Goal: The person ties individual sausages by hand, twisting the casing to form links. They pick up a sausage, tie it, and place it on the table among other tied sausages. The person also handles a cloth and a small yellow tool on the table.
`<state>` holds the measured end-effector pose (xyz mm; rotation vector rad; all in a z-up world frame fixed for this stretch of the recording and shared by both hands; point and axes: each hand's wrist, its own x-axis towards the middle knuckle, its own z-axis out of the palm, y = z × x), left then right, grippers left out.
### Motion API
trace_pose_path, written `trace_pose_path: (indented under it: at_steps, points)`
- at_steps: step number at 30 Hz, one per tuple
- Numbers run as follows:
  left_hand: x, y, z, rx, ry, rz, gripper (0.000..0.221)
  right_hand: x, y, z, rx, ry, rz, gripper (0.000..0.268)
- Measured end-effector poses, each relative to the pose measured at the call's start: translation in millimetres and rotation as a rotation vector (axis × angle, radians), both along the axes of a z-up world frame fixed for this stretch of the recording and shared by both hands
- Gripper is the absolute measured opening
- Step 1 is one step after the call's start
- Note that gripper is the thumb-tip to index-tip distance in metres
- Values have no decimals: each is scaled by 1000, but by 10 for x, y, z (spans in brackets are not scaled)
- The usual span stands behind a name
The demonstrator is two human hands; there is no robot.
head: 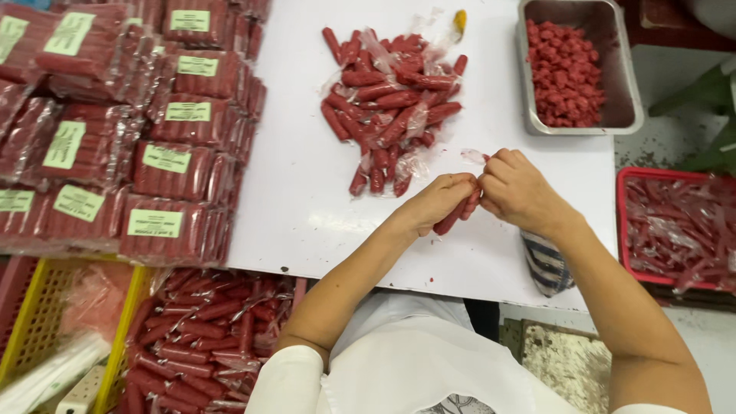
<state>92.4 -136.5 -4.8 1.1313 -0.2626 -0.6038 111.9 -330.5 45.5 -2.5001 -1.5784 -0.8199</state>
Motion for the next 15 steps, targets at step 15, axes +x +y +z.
trace_pose_path:
  at_steps: [15]
  points:
    - [-128, 859, 795, -175, 240, 0, 22, 1013, -509, 103, 1, 83, -44, 10]
